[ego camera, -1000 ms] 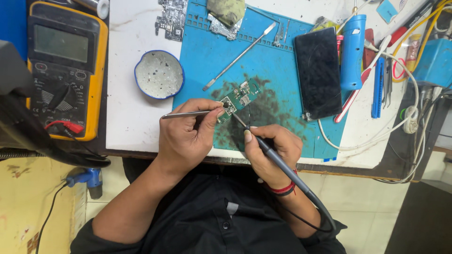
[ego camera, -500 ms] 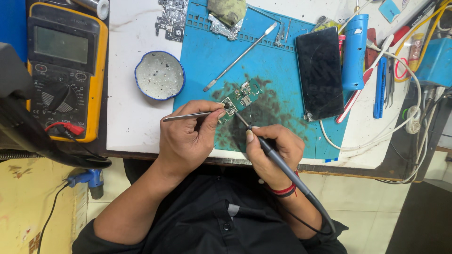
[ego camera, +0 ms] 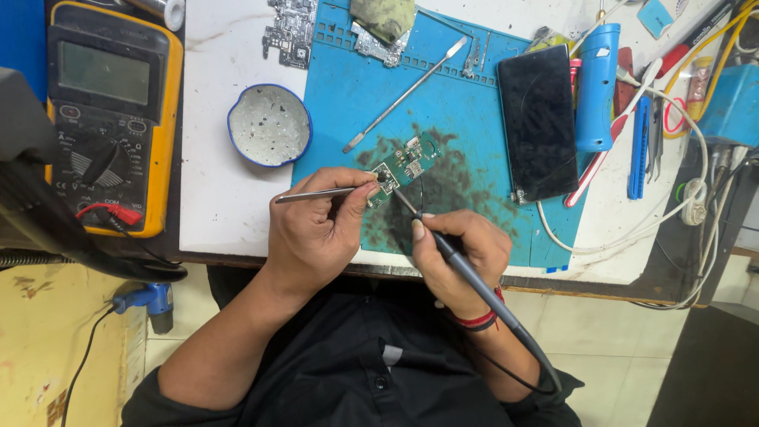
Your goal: The person uses a soldering iron and tweezers to work on a small circuit board, then places it aside and uses a screwdriver to remove screws from a disassembled smartphone. They continue to manipulate internal components of the phone with the screwdriver.
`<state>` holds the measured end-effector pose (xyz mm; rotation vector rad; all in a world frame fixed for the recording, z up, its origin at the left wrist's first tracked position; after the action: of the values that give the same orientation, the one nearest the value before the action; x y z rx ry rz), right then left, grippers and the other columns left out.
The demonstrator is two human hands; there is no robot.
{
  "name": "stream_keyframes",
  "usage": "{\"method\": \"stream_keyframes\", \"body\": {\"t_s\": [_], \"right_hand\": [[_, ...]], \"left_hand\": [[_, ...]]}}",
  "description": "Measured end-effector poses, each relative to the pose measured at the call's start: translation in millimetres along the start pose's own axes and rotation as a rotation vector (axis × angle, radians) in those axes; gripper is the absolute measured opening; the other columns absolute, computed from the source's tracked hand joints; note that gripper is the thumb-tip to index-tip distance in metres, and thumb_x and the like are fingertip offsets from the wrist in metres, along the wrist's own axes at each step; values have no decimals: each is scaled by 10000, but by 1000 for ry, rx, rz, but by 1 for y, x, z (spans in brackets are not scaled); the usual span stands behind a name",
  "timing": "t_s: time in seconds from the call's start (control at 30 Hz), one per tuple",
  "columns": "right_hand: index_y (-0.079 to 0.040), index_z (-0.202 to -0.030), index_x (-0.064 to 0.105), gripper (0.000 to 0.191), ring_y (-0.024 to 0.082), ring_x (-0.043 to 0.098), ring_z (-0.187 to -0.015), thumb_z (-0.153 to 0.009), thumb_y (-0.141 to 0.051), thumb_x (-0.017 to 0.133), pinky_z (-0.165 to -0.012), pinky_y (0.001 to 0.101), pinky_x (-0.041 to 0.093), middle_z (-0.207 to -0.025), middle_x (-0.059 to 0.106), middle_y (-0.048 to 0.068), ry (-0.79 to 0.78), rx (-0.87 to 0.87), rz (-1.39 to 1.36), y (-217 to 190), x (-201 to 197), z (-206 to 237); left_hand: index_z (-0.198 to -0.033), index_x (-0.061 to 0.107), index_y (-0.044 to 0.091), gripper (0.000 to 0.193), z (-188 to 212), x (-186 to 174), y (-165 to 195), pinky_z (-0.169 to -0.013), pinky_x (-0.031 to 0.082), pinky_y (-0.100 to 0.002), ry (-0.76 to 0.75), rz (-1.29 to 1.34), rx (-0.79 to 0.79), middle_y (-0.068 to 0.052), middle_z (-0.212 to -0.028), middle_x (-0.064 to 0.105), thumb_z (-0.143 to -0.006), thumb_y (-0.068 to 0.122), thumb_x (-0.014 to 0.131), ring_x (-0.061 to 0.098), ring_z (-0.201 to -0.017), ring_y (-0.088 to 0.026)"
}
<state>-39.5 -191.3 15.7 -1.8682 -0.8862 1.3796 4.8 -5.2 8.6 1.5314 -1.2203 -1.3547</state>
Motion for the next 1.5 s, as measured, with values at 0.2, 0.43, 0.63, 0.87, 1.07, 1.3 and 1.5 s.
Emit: {"method": "stream_keyframes", "body": {"t_s": [0.2,0.43,0.63,0.87,1.07,1.3,1.5], "right_hand": [[-9,-913,689,127,81,628,-627,-845,8,795,-592,222,457,-763,693,47,12,7,1,0,0,0],[-14,-910,694,122,81,630,-621,-844,11,794,-585,218,454,-761,697,45,10,25,-18,1,0,0],[-13,-920,700,135,105,653,-651,-838,6,806,-606,232,469,-789,707,56,1,-24,-8,0,0,-1],[-16,-928,701,138,112,661,-666,-840,-1,805,-619,241,479,-799,709,52,-1,-37,-4,-1,0,-2],[-16,-935,705,139,117,666,-687,-841,5,803,-633,245,479,-813,713,57,-2,-65,9,-1,1,-2],[-24,-967,689,141,111,596,-644,-881,2,798,-609,242,452,-782,679,38,6,91,-115,3,0,3],[8,-1130,698,251,163,633,-749,-941,-95,827,-671,252,495,-945,681,105,23,-53,-54,2,-4,-2]], "left_hand": [[-1052,707,19,76,-1,0,-1,-567,483,-235,-3,18,-14,-46,-807,711,-1006,76,727,625,-633,-74],[-1044,710,19,72,0,1,-1,-549,473,-229,-1,10,-15,-41,-802,715,-1001,73,729,616,-617,-65],[-1053,705,15,79,0,1,-1,-556,475,-228,0,25,-13,-42,-803,712,-1003,72,729,614,-626,-65],[-1049,706,17,74,0,1,-1,-561,482,-228,-3,28,-15,-43,-800,712,-1003,70,728,623,-630,-68],[-1049,711,17,71,-1,0,-1,-572,493,-234,-3,20,-4,-47,-816,719,-1009,74,723,641,-644,-74],[-1041,711,19,77,-1,1,0,-570,496,-241,3,12,-17,-41,-788,718,-1006,85,726,655,-639,-81],[-1037,718,18,80,-3,0,-1,-555,481,-247,16,15,-19,-35,-745,709,-1002,89,732,644,-615,-91]]}}
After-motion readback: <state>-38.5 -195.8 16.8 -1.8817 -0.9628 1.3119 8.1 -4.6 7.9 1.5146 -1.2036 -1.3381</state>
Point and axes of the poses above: each hand's wrist, its own z-axis away from the middle knuckle, its own x-axis out of the palm, y = z × x, the point moved 1 cm from there along -z, towards the middle knuckle
